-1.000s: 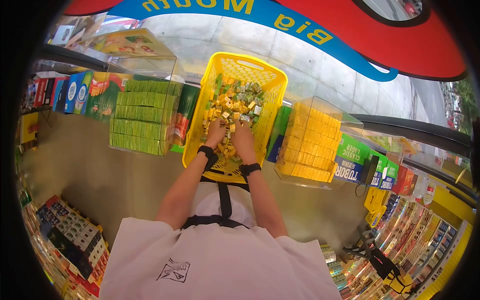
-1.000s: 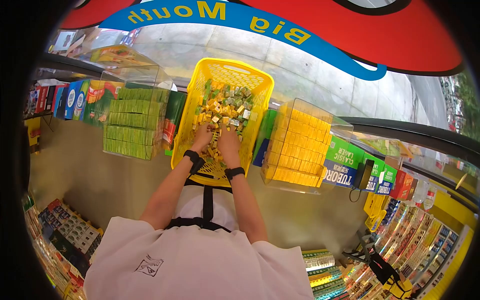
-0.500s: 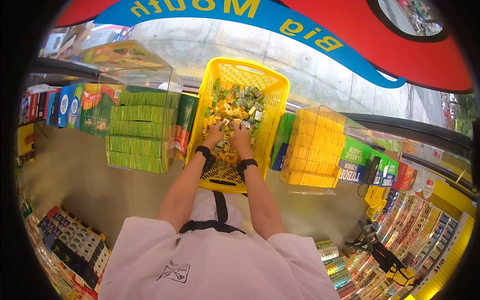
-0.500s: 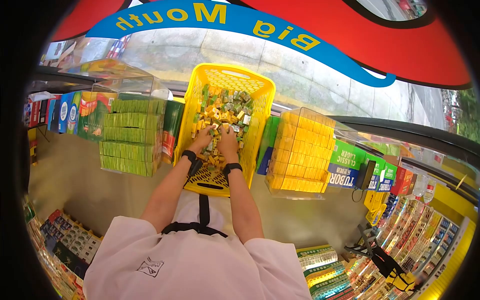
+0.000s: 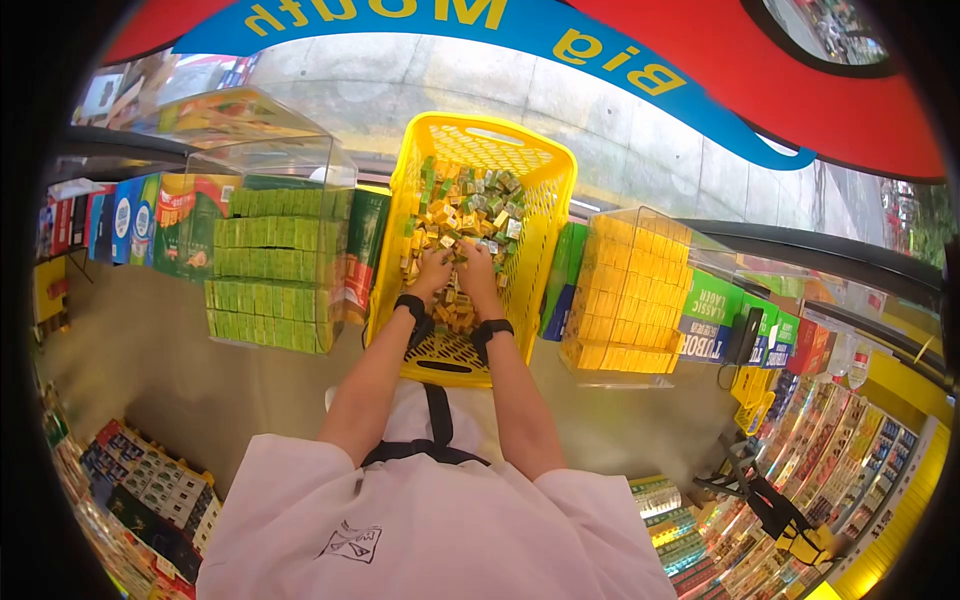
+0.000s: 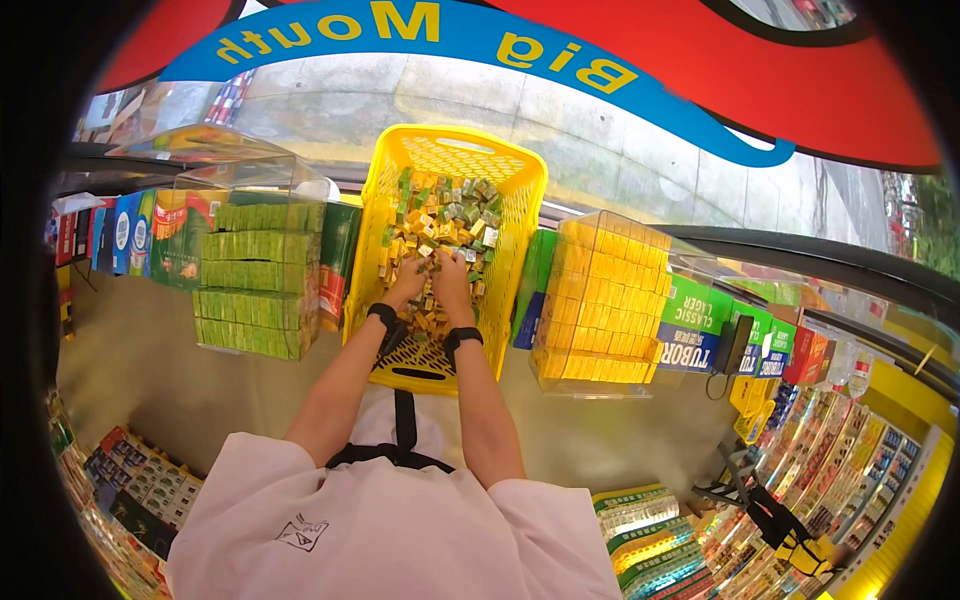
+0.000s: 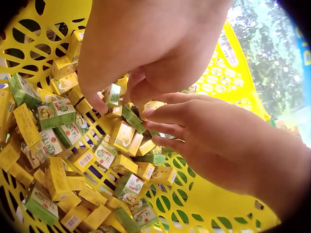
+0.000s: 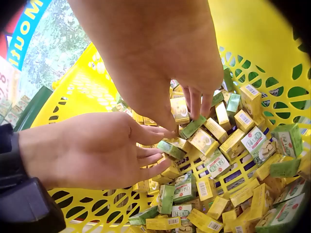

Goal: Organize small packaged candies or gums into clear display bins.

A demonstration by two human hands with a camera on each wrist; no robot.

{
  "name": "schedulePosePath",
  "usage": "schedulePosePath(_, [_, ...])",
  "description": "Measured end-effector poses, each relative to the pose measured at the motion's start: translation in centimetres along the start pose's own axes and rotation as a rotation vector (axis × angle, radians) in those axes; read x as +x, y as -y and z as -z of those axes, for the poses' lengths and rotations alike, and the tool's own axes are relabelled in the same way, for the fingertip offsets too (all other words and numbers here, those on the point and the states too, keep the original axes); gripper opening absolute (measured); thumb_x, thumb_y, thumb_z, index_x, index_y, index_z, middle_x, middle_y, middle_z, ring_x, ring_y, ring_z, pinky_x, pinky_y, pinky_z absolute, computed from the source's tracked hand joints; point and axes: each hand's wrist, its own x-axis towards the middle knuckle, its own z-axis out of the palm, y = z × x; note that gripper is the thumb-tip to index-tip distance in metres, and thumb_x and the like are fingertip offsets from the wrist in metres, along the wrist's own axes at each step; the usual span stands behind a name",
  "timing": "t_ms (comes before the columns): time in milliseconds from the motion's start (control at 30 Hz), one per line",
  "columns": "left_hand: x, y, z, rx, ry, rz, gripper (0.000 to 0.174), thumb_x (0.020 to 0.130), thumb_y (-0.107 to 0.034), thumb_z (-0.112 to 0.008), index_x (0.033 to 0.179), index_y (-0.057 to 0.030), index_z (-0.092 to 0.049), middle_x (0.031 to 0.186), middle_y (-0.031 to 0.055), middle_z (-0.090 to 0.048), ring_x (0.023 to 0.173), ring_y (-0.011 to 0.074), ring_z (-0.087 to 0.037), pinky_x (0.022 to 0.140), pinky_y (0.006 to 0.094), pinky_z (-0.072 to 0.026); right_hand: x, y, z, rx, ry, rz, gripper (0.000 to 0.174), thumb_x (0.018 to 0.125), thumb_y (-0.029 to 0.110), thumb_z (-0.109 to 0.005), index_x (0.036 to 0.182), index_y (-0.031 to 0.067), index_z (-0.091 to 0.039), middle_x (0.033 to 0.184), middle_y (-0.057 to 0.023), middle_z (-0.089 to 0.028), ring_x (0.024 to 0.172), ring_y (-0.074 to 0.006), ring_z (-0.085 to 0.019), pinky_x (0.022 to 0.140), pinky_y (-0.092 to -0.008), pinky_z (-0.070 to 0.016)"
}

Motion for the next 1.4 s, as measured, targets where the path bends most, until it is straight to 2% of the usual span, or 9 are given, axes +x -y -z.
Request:
schedulePosePath(333, [2.0, 1.3, -0.8, 0.153, -0.066, -0.178, 0.05, 0.104, -0.015, -0.067, 0.153, -0.0104, -0.062, 0.158, 0.0266, -0.042, 0.146, 0.0505, -0.033, 0.12, 0.0618, -0.0326, 0.1, -1.6, -0.5, 0.035, -0.044, -0.034, 0.056, 0.097, 0.008, -0.077, 0.152, 0.0113, -0.064, 0.131, -0.0225, -0.063, 0.112, -0.0422, -0.067, 0.095, -0.0505, -0.0584])
schedulePosePath(433, [0.8, -1.1, 0.1, 0.116, -0.088, -0.202, 0.048, 0.103, -0.014, -0.069, 0.15, -0.008, -0.065, 0.154, 0.0239, -0.054, 0.146, 0.0452, -0.042, 0.119, 0.0591, -0.0403, -0.3, -0.4, 0.8, 0.048, 0.057, -0.125, 0.059, 0.1, 0.003, -0.074, 0.156, 0.0116, -0.059, 0.146, -0.0276, -0.053, 0.122, -0.0465, -0.064, 0.097, -0.0528, -0.06])
schedulePosePath(500, [1.6, -0.1, 0.1, -0.165, -0.087, -0.266, 0.044, 0.108, -0.013, -0.066, 0.151, -0.004, -0.064, 0.152, 0.0186, -0.063, 0.122, 0.0356, -0.065, 0.102, 0.0517, -0.0548, -0.2, -1.2, 0.4, 0.048, 0.04, -0.108, 0.057, 0.1, 0.004, -0.074, 0.155, 0.0123, -0.06, 0.146, -0.0267, -0.053, 0.122, -0.0461, -0.064, 0.098, -0.0526, -0.0599])
schedulePosePath(567, [2.6, 0.9, 0.0, -0.067, -0.145, -0.312, 0.044, 0.109, -0.011, -0.064, 0.152, -0.0036, -0.064, 0.155, 0.0155, -0.063, 0.121, 0.031, -0.067, 0.1, 0.0478, -0.0567, -0.3, -1.5, 0.3, 0.048, 0.029, -0.089, 0.056, 0.1, 0.004, -0.074, 0.154, 0.0129, -0.062, 0.146, -0.0259, -0.053, 0.122, -0.0457, -0.064, 0.098, -0.0523, -0.0597])
schedulePosePath(767, [-0.8, -1.5, 0.8, -0.242, -0.203, -0.146, 0.04, 0.107, -0.016, -0.068, 0.144, -0.0033, -0.07, 0.138, 0.0153, -0.074, 0.102, 0.0247, -0.076, 0.086, 0.0398, -0.0615, -0.8, -1.2, 0.6, 0.075, -0.063, -0.086, 0.04, 0.099, 0.011, -0.079, 0.139, 0.013, -0.072, 0.118, -0.0174, -0.066, 0.099, -0.0336, -0.068, 0.086, -0.0487, -0.0595])
schedulePosePath(867, [-3.8, -4.5, 2.4, -0.119, -0.206, -0.242, 0.027, 0.103, -0.023, -0.074, 0.115, -0.0013, -0.084, 0.113, 0.0188, -0.081, 0.09, 0.0255, -0.075, 0.08, 0.0403, -0.062, -0.8, -0.7, 1.2, 0.092, -0.078, -0.015, 0.036, 0.099, 0.015, -0.08, 0.134, 0.0107, -0.071, 0.102, -0.0152, -0.069, 0.088, -0.0302, -0.072, 0.081, -0.0446, -0.0607])
schedulePosePath(1000, [-6.8, -7.1, 3.8, -0.021, -0.124, -0.256, 0.025, 0.101, -0.024, -0.077, 0.111, -0.0027, -0.086, 0.1, 0.0172, -0.08, 0.088, 0.0257, -0.075, 0.08, 0.042, -0.0624, -1.3, 0.5, 2.6, 0.18, -0.034, -0.03, 0.027, 0.101, 0.015, -0.078, 0.126, 0.009, -0.069, 0.092, -0.0113, -0.068, 0.08, -0.0247, -0.073, 0.068, -0.0392, -0.0557])
schedulePosePath(1167, [-7.8, -6.2, 2.6, -0.005, -0.444, -0.535, 0.033, 0.098, -0.027, -0.082, 0.081, 0.0002, -0.077, 0.069, 0.0076, -0.057, 0.074, 0.0251, -0.064, 0.066, 0.0393, -0.052, -3.4, 3.0, 4.9, 0.355, -0.057, 0.024, 0.034, 0.102, 0.012, -0.077, 0.135, 0.0111, -0.068, 0.091, -0.0094, -0.068, 0.081, -0.0206, -0.074, 0.067, -0.0367, -0.0538])
schedulePosePath(1400, [-10.9, -7.8, 3.9, -0.039, -0.386, -0.564, 0.051, 0.104, -0.03, -0.076, 0.069, 0.0005, -0.053, 0.069, 0.0125, -0.043, 0.062, 0.0301, -0.043, 0.065, 0.0487, -0.0382, -5.6, 4.2, 6.6, 0.362, 0.067, 0.057, 0.056, 0.1, 0.007, -0.078, 0.153, 0.0093, -0.06, 0.106, -0.0138, -0.075, 0.087, -0.0198, -0.076, 0.073, -0.038, -0.0558])
